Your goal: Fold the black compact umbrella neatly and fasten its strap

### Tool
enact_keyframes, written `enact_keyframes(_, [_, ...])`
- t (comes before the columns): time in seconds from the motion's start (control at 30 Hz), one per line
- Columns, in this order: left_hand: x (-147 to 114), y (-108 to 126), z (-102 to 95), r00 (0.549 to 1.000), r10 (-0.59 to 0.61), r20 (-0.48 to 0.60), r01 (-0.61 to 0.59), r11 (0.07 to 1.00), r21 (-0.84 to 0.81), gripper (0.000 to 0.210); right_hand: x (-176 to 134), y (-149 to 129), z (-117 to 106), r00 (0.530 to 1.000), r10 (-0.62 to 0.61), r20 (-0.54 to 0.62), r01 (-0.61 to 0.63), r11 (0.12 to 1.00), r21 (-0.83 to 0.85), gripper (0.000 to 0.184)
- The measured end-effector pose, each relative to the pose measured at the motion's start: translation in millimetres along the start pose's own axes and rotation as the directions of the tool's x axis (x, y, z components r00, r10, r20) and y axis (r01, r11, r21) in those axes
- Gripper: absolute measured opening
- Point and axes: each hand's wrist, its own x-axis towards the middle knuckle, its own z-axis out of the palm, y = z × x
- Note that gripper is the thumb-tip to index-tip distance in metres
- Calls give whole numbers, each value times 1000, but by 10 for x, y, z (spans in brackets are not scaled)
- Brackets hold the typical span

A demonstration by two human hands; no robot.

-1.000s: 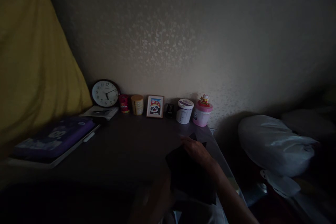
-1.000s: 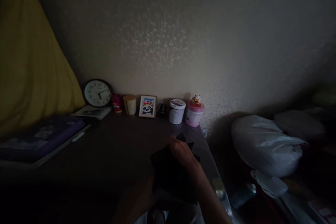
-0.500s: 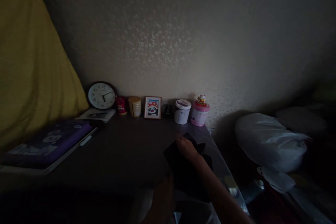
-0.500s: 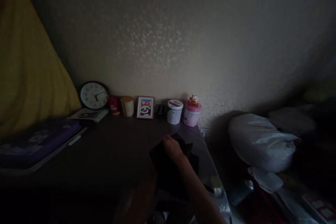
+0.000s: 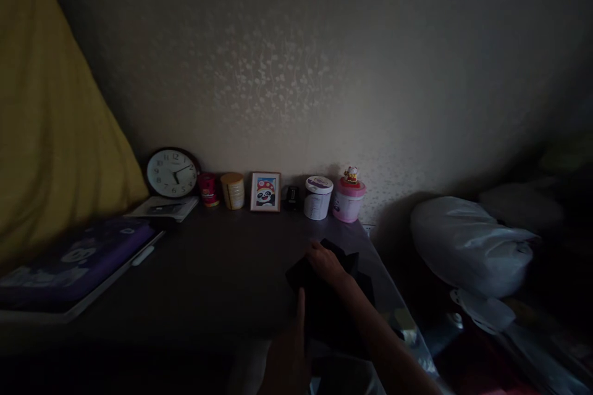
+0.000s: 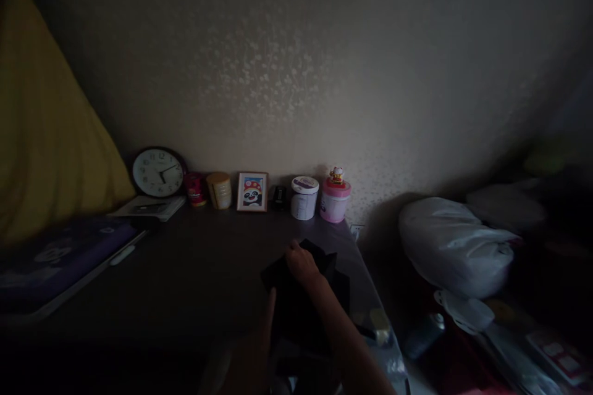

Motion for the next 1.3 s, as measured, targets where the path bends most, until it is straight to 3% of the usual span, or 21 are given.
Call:
enact_keyframes(0.27, [78,38,26,992,4,125,-2,1000,-16,67,-84,22,-25,1000,-9,-25,10,1000,23,25])
enact_keyframes(0.57, [87,46,-60,985,15,173,-8,999,-44,73,-92,14,0,999,-16,-32,17,999,39,21])
enact_keyframes(0.67, [84,40,-84,981,26,194,-15,998,-55,74,-246,-32,-45,997,-10,-75,16,996,83,18])
enact_keyframes(0.87, [82,46,-151,971,43,234,-21,995,-96,72,-710,-4,-111,986,-119,-121,139,974,180,8])
enact_keyframes(0.93, [75,52,-172,969,35,243,-10,995,-100,73,-796,92,-121,988,-95,-119,114,980,164,9])
enact_keyframes(1.1, [60,61,-181,972,24,233,2,994,-108,75,-788,264,-203,986,129,-109,-118,988,96,20])
enact_keyframes(1.3, [89,68,-96,977,29,212,-6,994,-107,76,-632,85,-91,983,-167,-73,180,955,235,27])
